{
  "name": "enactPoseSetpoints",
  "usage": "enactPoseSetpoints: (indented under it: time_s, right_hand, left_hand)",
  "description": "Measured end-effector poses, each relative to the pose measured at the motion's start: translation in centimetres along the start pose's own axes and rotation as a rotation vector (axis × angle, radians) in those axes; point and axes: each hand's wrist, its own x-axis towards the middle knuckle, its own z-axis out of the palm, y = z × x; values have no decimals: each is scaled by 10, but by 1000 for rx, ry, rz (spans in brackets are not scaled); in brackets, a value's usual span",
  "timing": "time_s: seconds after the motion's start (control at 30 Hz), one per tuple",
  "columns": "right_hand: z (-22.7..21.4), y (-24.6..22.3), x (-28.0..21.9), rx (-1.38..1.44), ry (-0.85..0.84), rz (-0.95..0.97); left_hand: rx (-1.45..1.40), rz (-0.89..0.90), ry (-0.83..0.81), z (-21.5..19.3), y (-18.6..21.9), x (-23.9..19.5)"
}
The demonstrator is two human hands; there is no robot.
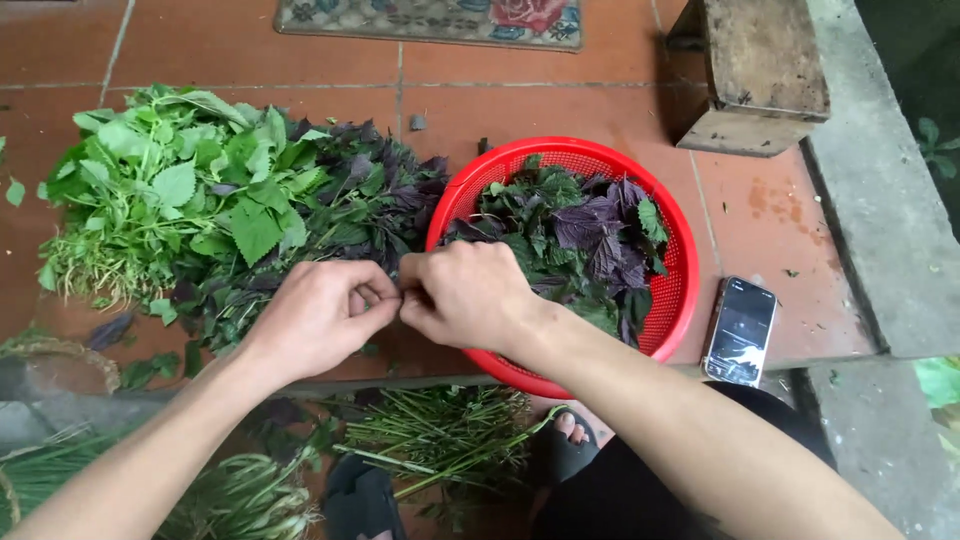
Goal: Picking purple perilla leaves from their stems and placing them into a red plastic basket.
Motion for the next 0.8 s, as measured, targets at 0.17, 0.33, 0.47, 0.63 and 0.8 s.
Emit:
enactPoseSetpoints:
  time_s: [0.17, 0.33, 0.47, 0.63, 0.8]
  right_hand:
    - [-1, 0, 4, 26, -179, 146]
    - [-24, 2, 7, -133, -184, 319]
    - [-20, 75, 19, -366, -168, 499]
    - [-35, 79, 9, -410, -227, 585]
    - [-49, 56, 5, -267, -144, 548]
  left_hand:
    - [51, -43, -187, 10, 4, 8]
    - [-58, -79, -402, 34, 0, -2]
    - [207, 143, -596, 85, -47, -7]
    - [324, -230, -466, 56, -114, 32]
    - [523, -567, -121, 13, -237, 54]
